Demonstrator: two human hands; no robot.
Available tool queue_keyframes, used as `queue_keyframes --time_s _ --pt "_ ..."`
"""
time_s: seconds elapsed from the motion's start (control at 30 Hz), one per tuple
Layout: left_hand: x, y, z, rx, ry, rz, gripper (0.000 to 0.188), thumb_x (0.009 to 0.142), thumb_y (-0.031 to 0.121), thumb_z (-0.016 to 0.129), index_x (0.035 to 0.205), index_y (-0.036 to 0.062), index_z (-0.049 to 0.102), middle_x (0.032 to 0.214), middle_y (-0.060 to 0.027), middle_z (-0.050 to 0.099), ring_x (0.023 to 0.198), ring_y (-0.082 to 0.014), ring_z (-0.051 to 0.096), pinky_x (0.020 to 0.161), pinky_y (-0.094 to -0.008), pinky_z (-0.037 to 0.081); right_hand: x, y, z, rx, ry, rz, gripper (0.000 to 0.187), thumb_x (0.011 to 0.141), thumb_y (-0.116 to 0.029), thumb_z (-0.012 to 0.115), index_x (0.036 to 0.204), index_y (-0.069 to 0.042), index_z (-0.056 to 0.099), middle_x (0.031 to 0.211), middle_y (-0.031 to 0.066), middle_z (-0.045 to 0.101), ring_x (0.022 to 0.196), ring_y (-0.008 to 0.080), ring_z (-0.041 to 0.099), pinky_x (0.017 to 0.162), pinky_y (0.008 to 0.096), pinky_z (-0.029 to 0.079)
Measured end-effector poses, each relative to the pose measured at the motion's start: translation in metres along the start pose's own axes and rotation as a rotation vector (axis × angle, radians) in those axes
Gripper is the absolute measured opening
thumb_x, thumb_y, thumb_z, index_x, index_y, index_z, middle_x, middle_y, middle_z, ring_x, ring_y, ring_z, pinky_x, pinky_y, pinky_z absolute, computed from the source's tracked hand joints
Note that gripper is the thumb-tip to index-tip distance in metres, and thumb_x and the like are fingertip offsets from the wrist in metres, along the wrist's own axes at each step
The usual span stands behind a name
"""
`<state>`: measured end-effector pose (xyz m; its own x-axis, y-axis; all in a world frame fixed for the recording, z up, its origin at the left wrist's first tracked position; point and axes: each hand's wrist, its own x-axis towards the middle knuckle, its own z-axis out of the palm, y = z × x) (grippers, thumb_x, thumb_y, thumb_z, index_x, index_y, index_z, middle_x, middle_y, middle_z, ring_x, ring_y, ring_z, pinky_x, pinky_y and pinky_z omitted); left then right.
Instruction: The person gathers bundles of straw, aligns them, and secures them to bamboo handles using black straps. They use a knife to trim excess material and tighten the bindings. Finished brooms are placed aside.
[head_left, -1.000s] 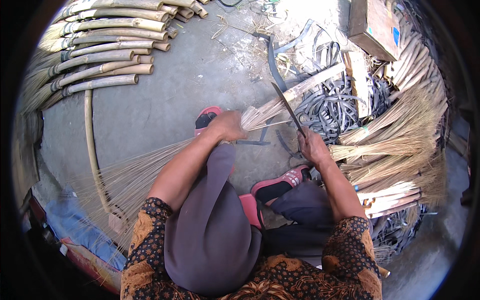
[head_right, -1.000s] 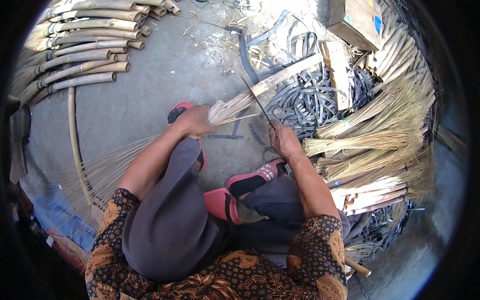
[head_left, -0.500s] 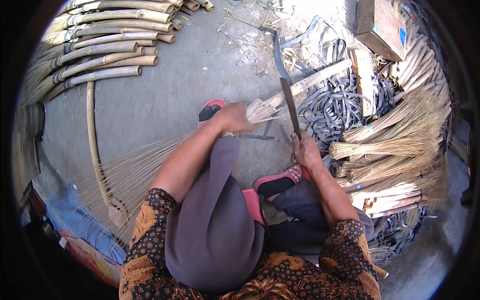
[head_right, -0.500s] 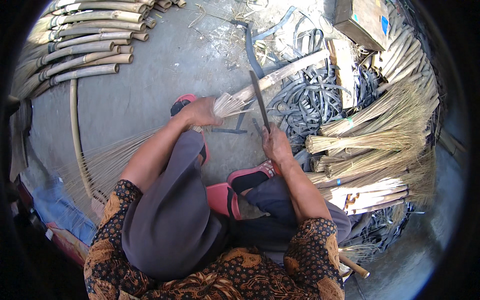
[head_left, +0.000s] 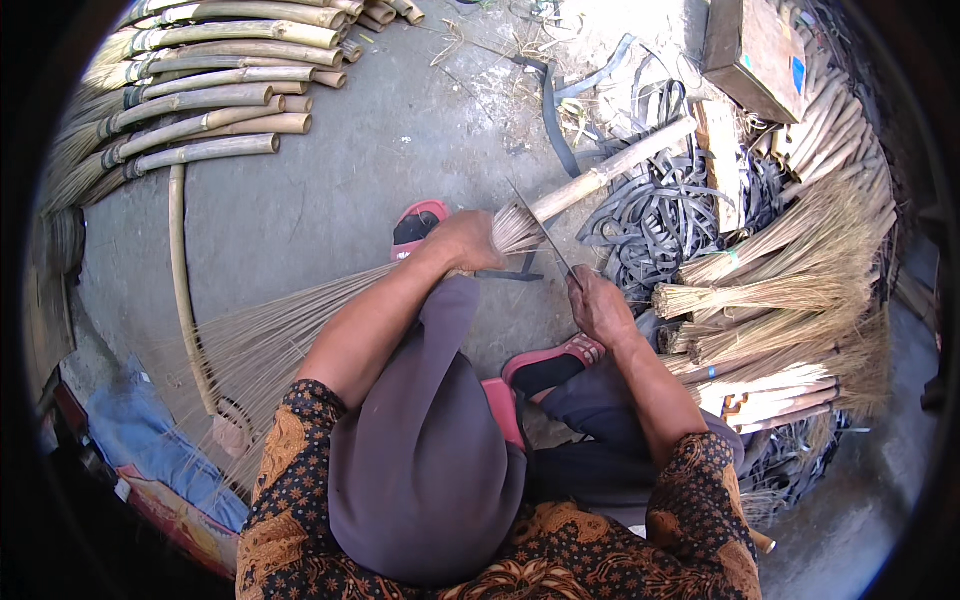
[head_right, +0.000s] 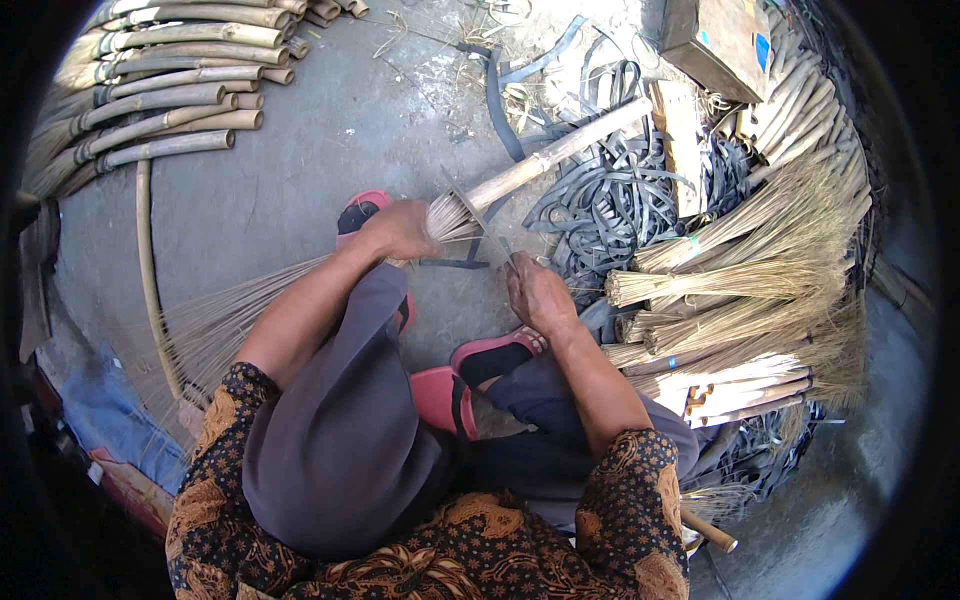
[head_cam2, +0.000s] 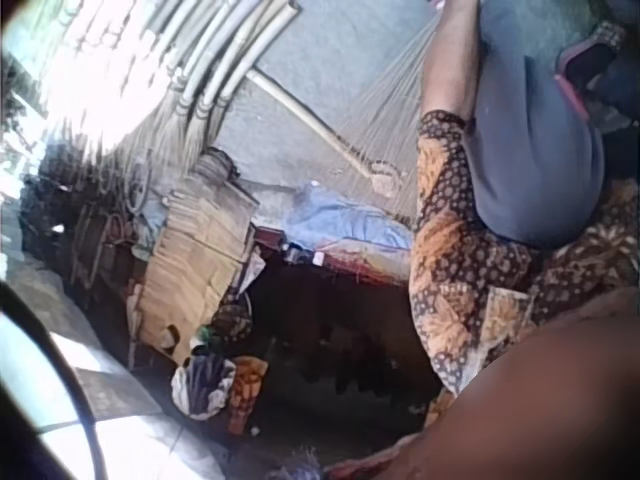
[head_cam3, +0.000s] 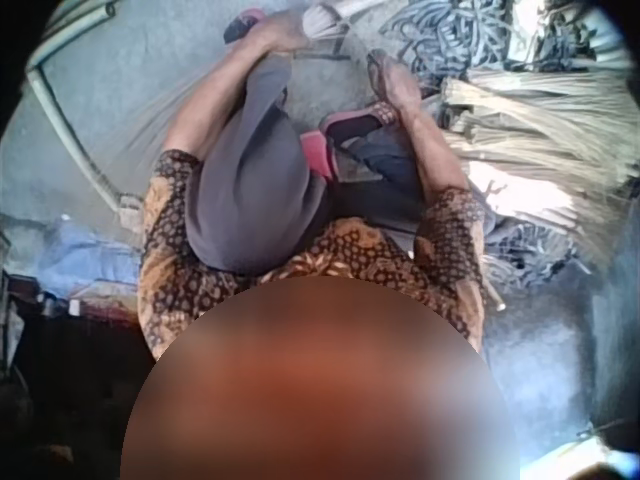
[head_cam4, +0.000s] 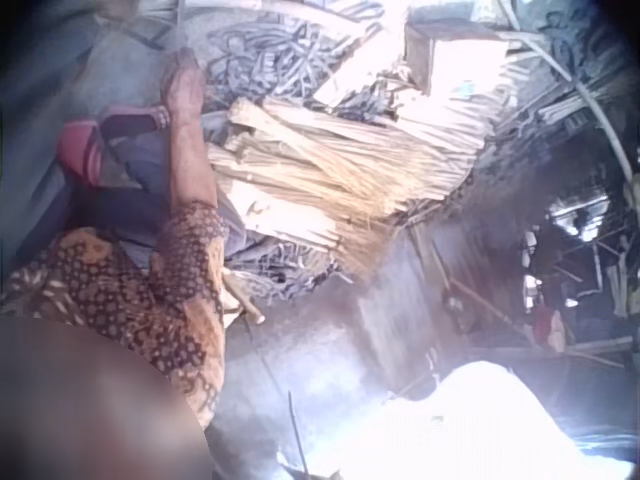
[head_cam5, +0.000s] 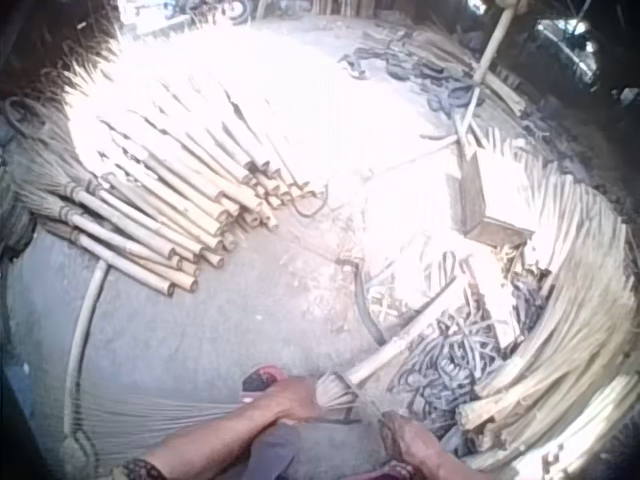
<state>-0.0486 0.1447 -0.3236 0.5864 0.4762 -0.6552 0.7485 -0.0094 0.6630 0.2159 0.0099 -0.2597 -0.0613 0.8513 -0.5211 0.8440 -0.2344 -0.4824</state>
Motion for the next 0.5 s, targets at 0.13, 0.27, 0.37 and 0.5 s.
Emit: queue_keyframes --time_s 0.13,0.27,0.37,0.5 --pt "-0.001 -0.001 -0.005 -0.029 -0.011 0.131 0.053 0.069 0.030 0.082 0.112 0.0008 0.072 0.104 -0.0258 0.075 0.097 -0.0395 0.073 0.087 -0.0450 0.056 0.000 -0.015 0.010 0.101 0.080 0.181 0.021 0.104 -0.019 0.056 0.110 0.001 0.058 0.092 0.0343 0.067 0.092 0.0551 0.065 0.077 0.0588 0.051" --pt "-0.012 0.010 -0.011 -0.026 -0.023 0.004 0.056 0.071 0.033 0.084 0.114 -0.0002 0.070 0.105 -0.0256 0.075 0.100 -0.0398 0.074 0.088 -0.0476 0.057 0.003 -0.027 0.019 0.075 0.044 0.023 0.025 0.106 -0.023 0.056 0.110 0.001 0.060 0.088 0.0332 0.067 0.089 0.0552 0.065 0.073 0.0577 0.051" --pt "-0.022 0.017 -0.006 0.216 0.233 -0.137 0.056 0.073 0.036 0.084 0.110 -0.0036 0.071 0.104 -0.0266 0.075 0.101 -0.0402 0.074 0.089 -0.0495 0.057 0.006 -0.031 0.020 0.106 0.015 0.016 0.028 0.107 -0.025 0.054 0.112 0.001 0.061 0.086 0.0324 0.067 0.087 0.0551 0.065 0.073 0.0565 0.052" --pt "-0.016 0.012 -0.007 0.139 0.136 -0.086 0.055 0.074 0.038 0.084 0.102 -0.0071 0.072 0.099 -0.0287 0.074 0.099 -0.0414 0.074 0.088 -0.0494 0.058 0.006 -0.035 0.018 0.277 0.002 0.275 0.029 0.108 -0.027 0.053 0.108 0.002 0.058 0.089 0.0362 0.066 0.091 0.0568 0.064 0.077 0.0585 0.052"
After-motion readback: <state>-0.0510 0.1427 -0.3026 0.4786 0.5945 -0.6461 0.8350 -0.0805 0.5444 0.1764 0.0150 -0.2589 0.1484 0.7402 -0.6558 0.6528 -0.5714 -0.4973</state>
